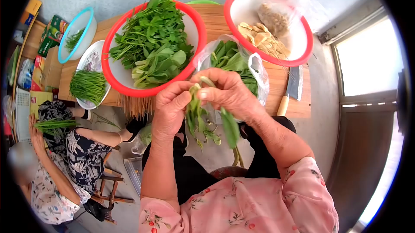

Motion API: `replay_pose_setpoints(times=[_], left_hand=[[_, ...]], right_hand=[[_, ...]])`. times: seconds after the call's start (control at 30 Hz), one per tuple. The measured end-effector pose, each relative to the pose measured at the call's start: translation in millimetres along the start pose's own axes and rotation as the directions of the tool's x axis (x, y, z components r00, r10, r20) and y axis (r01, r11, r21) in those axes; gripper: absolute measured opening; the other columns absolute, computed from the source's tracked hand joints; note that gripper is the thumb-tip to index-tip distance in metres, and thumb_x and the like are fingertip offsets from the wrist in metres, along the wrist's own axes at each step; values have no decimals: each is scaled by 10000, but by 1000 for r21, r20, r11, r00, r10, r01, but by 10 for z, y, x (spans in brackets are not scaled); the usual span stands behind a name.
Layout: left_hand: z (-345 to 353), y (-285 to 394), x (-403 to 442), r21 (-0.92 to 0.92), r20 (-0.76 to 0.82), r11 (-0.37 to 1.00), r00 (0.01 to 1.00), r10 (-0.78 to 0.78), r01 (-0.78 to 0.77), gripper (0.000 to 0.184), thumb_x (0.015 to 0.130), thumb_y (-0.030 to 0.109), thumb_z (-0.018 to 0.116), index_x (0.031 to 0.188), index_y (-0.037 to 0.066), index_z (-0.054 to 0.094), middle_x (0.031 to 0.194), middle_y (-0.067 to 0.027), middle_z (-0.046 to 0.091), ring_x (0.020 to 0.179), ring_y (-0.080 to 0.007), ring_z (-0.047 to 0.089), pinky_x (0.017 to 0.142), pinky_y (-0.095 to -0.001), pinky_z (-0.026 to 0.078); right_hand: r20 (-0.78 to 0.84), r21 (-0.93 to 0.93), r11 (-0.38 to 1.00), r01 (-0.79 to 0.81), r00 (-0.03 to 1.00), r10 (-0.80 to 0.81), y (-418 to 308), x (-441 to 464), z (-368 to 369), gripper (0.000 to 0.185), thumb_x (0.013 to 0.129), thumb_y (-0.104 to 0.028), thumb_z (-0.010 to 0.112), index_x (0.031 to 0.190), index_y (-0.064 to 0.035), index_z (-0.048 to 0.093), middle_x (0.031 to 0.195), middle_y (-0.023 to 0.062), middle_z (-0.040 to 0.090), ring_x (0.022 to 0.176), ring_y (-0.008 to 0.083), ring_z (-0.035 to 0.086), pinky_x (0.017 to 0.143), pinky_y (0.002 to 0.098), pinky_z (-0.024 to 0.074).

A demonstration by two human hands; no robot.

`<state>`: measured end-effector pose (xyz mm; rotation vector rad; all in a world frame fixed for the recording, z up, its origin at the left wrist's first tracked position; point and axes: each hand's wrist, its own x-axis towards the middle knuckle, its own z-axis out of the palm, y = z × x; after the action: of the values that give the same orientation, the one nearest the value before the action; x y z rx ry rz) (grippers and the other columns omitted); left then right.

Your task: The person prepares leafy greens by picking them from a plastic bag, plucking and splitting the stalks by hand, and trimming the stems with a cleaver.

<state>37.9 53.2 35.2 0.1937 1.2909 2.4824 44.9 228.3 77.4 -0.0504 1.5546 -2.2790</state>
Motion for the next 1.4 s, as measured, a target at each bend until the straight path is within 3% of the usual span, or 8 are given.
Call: replay_pose_setpoints(times=[0.1,0.17,0.37,0.57,0.63,0.77,1.13,1.4], left_hand=[[22,-25,-9,128,-149,990,985,85,-66,223,840,109,657,1010,-1,565,903,-45,635,776,-93,589,710,-202,467],[-93,23,-39,266,-65,961,994,91,-71,271,808,86,690,1022,7,544,901,-42,631,777,-85,582,718,-202,466],[-165,177,-107,603,-150,797,985,84,24,198,760,23,703,937,-35,636,808,-17,625,715,-66,567,646,-192,453],[-314,350,-161,507,-51,845,985,-168,170,197,757,70,712,891,-62,656,748,-11,607,672,-70,535,609,-189,415],[-371,334,-186,344,112,915,958,-264,212,239,745,129,733,872,-59,658,724,-33,604,648,-88,537,606,-206,427],[-169,235,-96,187,30,971,987,-158,150,357,836,288,651,979,-40,633,756,-52,601,643,-132,557,612,-236,460],[-2,45,-11,318,-22,934,986,-166,164,383,939,343,495,1095,-6,528,779,-80,600,654,-148,574,622,-257,477],[-95,27,8,592,-48,805,999,-9,35,163,824,79,659,938,-21,601,789,-41,630,680,-91,574,619,-215,454]], right_hand=[[-213,44,996,76,975,-65,195,38,176,129,854,-93,642,879,33,631,669,-5,531,569,49,477,477,200,385],[-262,-332,925,184,924,-278,382,118,192,140,799,-100,656,812,34,620,661,166,563,544,220,536,516,312,447],[-88,-668,639,381,813,-576,495,116,296,133,823,-77,620,897,30,595,771,183,585,671,310,582,598,357,474],[258,-617,568,544,822,-507,295,113,71,122,843,-64,591,927,24,593,791,170,596,720,313,584,642,358,473],[329,-509,796,328,928,-172,115,60,-1,140,874,-91,578,938,32,592,770,109,598,692,211,572,636,328,470],[-18,43,999,5,1000,-4,100,150,-189,215,952,-239,503,989,-57,611,681,-26,497,680,58,513,611,208,445],[-106,125,991,-46,993,60,251,168,64,165,848,-142,658,931,-4,624,704,9,602,533,86,530,428,202,358],[-173,-84,994,-69,983,53,306,194,36,93,851,-96,636,882,-9,632,649,1,559,517,62,458,450,214,365]])
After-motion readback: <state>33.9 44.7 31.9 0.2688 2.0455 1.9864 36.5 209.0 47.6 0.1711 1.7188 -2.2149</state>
